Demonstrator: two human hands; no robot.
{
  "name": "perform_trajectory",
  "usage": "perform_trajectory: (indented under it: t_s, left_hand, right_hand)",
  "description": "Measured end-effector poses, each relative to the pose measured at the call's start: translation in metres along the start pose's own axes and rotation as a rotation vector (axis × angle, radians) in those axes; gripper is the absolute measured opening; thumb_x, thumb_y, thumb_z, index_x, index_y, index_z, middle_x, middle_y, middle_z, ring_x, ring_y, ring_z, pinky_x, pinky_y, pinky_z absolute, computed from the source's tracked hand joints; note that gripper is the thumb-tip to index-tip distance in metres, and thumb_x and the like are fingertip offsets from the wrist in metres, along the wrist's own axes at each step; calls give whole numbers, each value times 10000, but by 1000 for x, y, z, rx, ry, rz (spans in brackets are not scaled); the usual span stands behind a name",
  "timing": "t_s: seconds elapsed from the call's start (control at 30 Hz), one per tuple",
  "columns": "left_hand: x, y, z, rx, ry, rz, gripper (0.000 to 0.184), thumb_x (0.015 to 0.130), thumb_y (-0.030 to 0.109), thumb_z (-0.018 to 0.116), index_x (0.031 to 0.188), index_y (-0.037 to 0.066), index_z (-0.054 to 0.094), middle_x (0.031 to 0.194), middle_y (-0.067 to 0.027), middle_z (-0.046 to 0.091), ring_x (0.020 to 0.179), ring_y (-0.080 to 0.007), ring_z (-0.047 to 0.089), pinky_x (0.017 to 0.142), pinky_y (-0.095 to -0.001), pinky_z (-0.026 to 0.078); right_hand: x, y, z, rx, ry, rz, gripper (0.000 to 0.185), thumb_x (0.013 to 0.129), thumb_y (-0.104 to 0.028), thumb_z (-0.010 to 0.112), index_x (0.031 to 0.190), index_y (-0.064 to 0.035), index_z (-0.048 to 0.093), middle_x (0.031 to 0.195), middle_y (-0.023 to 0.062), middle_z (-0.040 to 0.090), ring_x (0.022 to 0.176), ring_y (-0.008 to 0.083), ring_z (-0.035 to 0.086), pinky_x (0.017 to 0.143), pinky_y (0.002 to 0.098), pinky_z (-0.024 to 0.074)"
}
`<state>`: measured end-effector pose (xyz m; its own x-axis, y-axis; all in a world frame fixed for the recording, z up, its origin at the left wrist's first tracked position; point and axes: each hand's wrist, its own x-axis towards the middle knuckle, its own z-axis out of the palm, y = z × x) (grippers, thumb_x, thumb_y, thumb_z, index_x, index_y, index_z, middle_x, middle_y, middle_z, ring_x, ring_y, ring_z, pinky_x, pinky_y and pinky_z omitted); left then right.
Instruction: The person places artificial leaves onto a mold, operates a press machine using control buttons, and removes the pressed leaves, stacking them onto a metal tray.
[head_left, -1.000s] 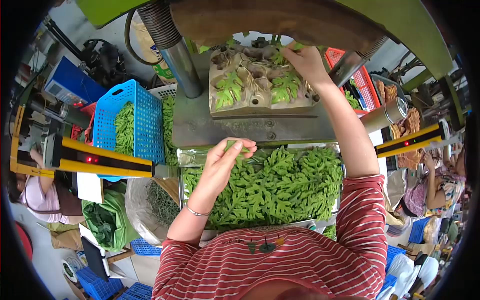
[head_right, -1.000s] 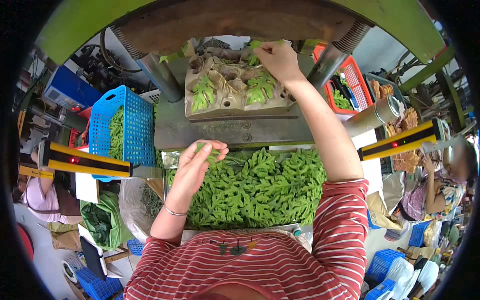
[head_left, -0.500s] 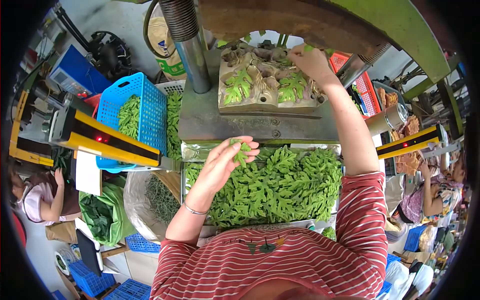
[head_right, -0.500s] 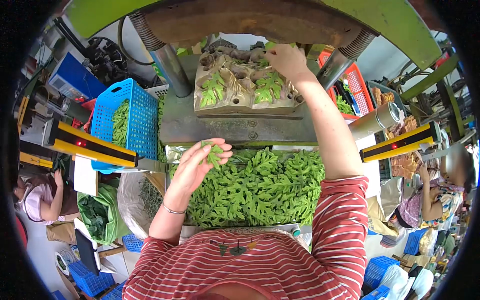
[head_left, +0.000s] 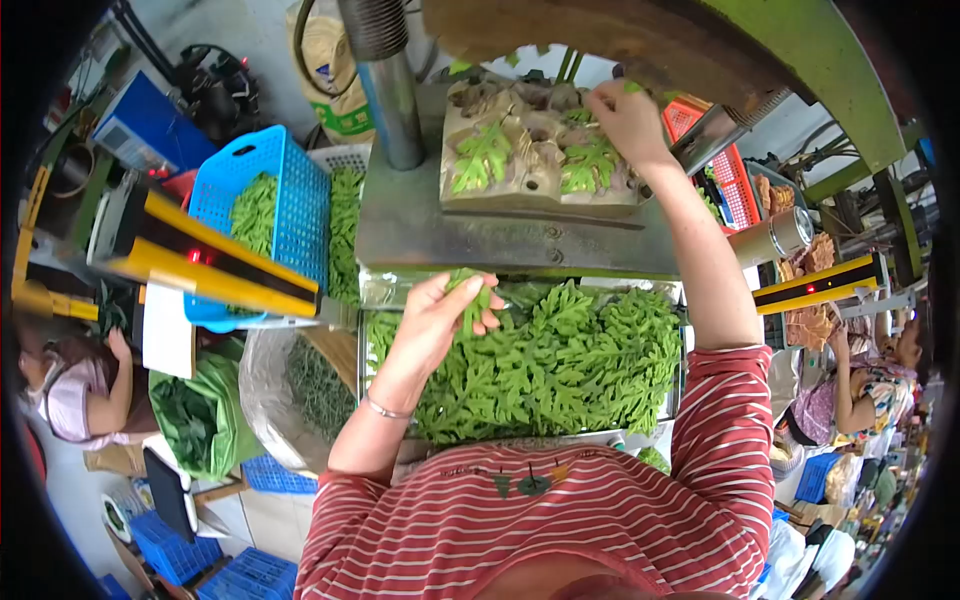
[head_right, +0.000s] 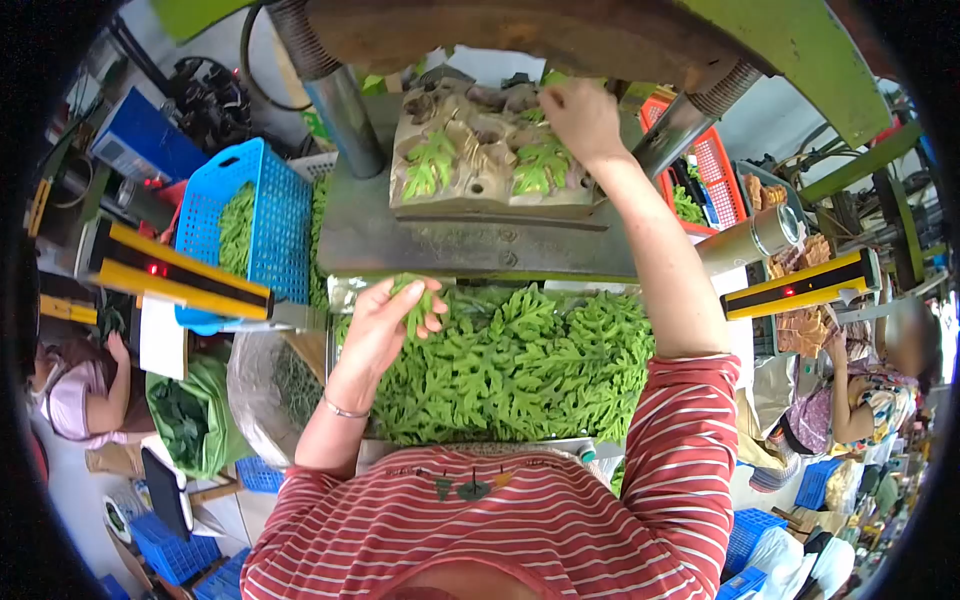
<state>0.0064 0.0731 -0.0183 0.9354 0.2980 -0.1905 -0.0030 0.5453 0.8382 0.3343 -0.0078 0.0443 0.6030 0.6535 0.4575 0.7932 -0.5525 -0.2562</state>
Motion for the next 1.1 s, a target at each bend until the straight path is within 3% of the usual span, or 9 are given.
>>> perform_trajectory:
  t_s: [0.07,0.13,0.2,0.3,0.47,0.63,0.8,1.0,1.1]
  left_hand:
    - [-6,-2,0,13,91,4,213,892,129,565,1029,-31,586,821,-108,639,655,-154,613,547,-211,482]
    - [-12,-3,-2,30,184,19,185,861,115,616,984,-23,605,749,-85,636,582,-134,595,478,-188,454]
    - [-21,-3,-2,72,186,22,168,851,101,624,968,-19,606,732,-83,633,566,-130,584,464,-185,445]
    - [-31,-3,5,209,93,40,123,823,60,647,919,-8,611,684,-77,623,518,-117,552,423,-177,419]
    - [-44,1,22,476,-59,91,143,827,97,656,933,5,631,729,-87,628,581,-117,589,465,-180,455]
    - [-54,14,17,306,109,144,143,848,98,629,954,1,623,747,-96,638,612,-129,603,483,-192,468]
    - [-32,10,-3,31,259,249,159,872,104,598,983,-9,612,769,-104,647,622,-143,606,497,-203,467]
    - [-14,11,-11,-5,247,188,190,885,118,583,1012,-22,601,780,-105,650,597,-148,596,494,-206,453]
    - [-8,14,-16,30,266,164,175,883,118,587,982,-25,605,783,-106,651,588,-144,589,489,-200,442]
  right_hand:
    - [-12,-8,0,-145,101,-46,179,815,-195,590,883,-52,674,793,106,653,633,212,568,607,307,442]
    - [-24,-21,-20,-25,429,-247,179,777,-191,594,821,-32,662,725,124,640,603,276,566,618,356,457]
    - [-59,-58,-47,197,332,-333,189,780,-155,629,904,-15,658,855,110,654,737,240,589,669,298,454]
    - [-122,-111,-73,396,-252,-398,166,778,-151,633,883,-23,646,976,76,637,904,208,561,842,347,417]
    - [-161,-135,-81,415,-626,-497,139,775,-160,639,846,-42,623,913,57,629,881,195,545,864,344,392]
    - [-126,-120,-79,505,-510,-489,119,789,-156,631,819,-42,613,824,38,610,790,169,538,801,321,408]
    - [-60,-121,-62,776,-257,53,135,813,-151,589,833,-19,612,765,17,598,686,113,518,637,276,420]
    - [0,-116,23,786,-48,70,146,808,-141,563,864,-15,613,772,33,608,678,136,532,629,266,418]
    - [14,-115,40,393,-106,23,152,805,-127,557,884,-12,618,775,42,613,675,161,539,637,261,422]
